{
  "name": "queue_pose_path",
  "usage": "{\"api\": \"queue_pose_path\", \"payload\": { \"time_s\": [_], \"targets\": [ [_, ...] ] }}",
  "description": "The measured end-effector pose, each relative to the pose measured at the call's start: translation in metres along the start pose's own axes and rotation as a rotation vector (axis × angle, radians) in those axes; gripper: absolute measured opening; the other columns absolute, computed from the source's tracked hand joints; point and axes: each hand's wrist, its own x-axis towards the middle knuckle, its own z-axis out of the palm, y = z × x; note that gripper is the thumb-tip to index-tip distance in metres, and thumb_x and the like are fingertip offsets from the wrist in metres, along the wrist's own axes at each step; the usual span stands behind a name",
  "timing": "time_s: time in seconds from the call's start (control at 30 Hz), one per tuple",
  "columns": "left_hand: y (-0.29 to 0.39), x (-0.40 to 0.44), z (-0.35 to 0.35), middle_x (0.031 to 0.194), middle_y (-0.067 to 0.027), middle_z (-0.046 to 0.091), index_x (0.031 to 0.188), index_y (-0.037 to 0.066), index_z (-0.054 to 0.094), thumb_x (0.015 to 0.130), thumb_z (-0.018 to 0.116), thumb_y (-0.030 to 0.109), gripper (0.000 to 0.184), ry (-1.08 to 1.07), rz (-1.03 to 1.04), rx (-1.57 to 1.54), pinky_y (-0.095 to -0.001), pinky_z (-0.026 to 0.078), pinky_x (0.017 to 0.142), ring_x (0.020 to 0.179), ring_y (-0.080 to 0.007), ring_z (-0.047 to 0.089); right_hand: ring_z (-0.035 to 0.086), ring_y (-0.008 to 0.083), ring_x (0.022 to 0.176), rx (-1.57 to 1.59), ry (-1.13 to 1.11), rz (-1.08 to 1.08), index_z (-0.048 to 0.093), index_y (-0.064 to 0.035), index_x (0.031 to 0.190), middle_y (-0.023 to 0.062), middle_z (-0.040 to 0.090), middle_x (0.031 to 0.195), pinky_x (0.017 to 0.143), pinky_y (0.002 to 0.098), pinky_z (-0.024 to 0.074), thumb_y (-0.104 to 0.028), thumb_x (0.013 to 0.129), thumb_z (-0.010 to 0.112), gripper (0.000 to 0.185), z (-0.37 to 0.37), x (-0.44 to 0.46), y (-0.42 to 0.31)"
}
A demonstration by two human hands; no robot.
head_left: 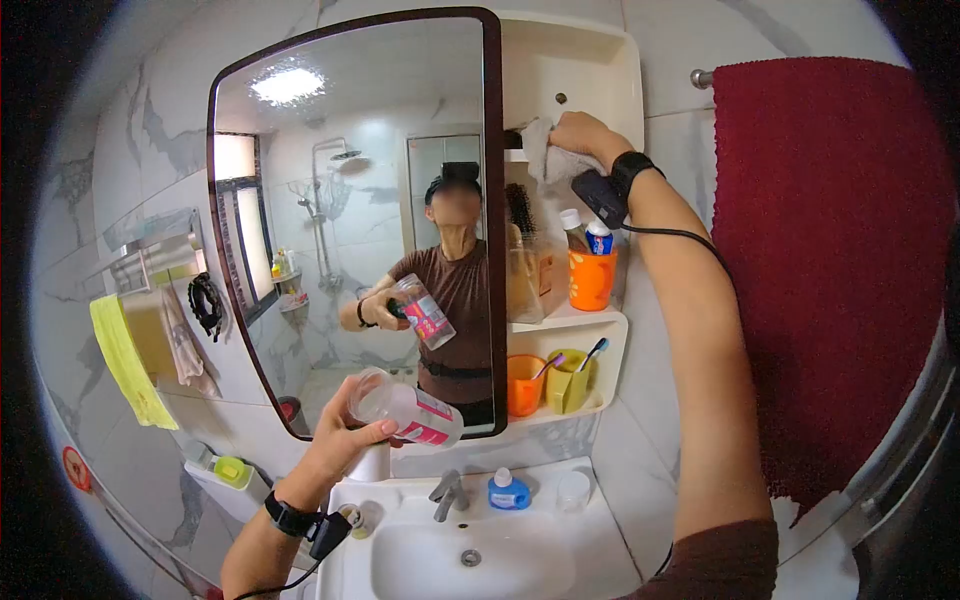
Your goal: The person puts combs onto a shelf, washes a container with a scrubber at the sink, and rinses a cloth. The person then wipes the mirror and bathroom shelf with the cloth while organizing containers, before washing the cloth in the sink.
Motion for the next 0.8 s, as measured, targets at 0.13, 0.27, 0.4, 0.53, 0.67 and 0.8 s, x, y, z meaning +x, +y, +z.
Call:
{"api": "queue_pose_path", "payload": {
  "time_s": [0.13, 0.27, 0.4, 0.53, 0.67, 0.8],
  "targets": [
    [-0.001, 0.001, 0.008, 0.126, -0.0113, 0.041, 0.127, 0.002, 0.037, 0.073, 0.071, 0.008, 0.064, -0.018, -0.003, 0.016, -0.0348, 0.054, 0.072, 0.105, -0.0220, 0.051, 0.061, 0.0379, 0.077, 0.106, 0.302, -0.111, 0.065, 0.0001, 0.083, 0.0250, 0.062, 0.085, 0.071, 0.0399, 0.0482, -0.034, 0.070, 0.057, 0.037, 0.007, -0.004, 0.010],
    [0.014, 0.016, 0.015, 0.124, -0.0111, 0.042, 0.128, 0.004, 0.037, 0.075, 0.069, 0.008, 0.062, -0.049, 0.025, 0.143, -0.0346, 0.055, 0.070, 0.098, -0.0228, 0.055, 0.060, 0.0366, 0.080, 0.290, 0.363, -0.154, 0.066, -0.0034, 0.086, 0.0196, 0.063, 0.088, 0.075, 0.0410, 0.0481, -0.022, 0.066, 0.062, 0.028, 0.013, -0.008, 0.003],
    [0.036, 0.038, 0.029, 0.120, -0.0115, 0.043, 0.130, 0.006, 0.036, 0.076, 0.070, 0.010, 0.064, -0.056, 0.083, 0.145, -0.0336, 0.055, 0.068, 0.094, -0.0233, 0.058, 0.057, 0.0352, 0.087, 0.049, 0.498, -0.474, 0.066, -0.0056, 0.089, 0.0158, 0.060, 0.091, 0.079, 0.0402, 0.0471, -0.016, 0.063, 0.061, 0.028, 0.037, -0.045, -0.020],
    [0.048, 0.043, 0.043, 0.118, -0.0127, 0.042, 0.130, 0.006, 0.036, 0.075, 0.071, 0.012, 0.065, -0.078, 0.106, 0.200, -0.0324, 0.055, 0.068, 0.093, -0.0234, 0.058, 0.056, 0.0359, 0.087, 0.169, 0.537, -0.411, 0.065, -0.0044, 0.090, 0.0166, 0.059, 0.090, 0.078, 0.0413, 0.0466, -0.010, 0.062, 0.061, 0.029, 0.038, -0.048, -0.022],
    [0.046, 0.044, 0.042, 0.114, -0.0113, 0.043, 0.129, 0.005, 0.037, 0.074, 0.072, 0.013, 0.065, -0.104, 0.145, 0.224, -0.0321, 0.054, 0.067, 0.091, -0.0227, 0.058, 0.059, 0.0350, 0.082, 0.344, 0.624, -0.307, 0.065, -0.0041, 0.093, 0.0202, 0.062, 0.087, 0.073, 0.0347, 0.0468, 0.000, 0.060, 0.057, 0.034, 0.036, -0.039, -0.015],
    [0.048, 0.042, 0.040, 0.110, -0.0095, 0.043, 0.128, 0.005, 0.038, 0.074, 0.073, 0.014, 0.065, -0.086, 0.119, 0.218, -0.0321, 0.054, 0.067, 0.089, -0.0213, 0.058, 0.060, 0.0377, 0.086, 0.704, 0.742, -0.140, 0.063, 0.0006, 0.096, 0.0214, 0.064, 0.088, 0.078, 0.0339, 0.0454, 0.000, 0.063, 0.057, 0.033, 0.025, -0.033, -0.003]
  ]
}}
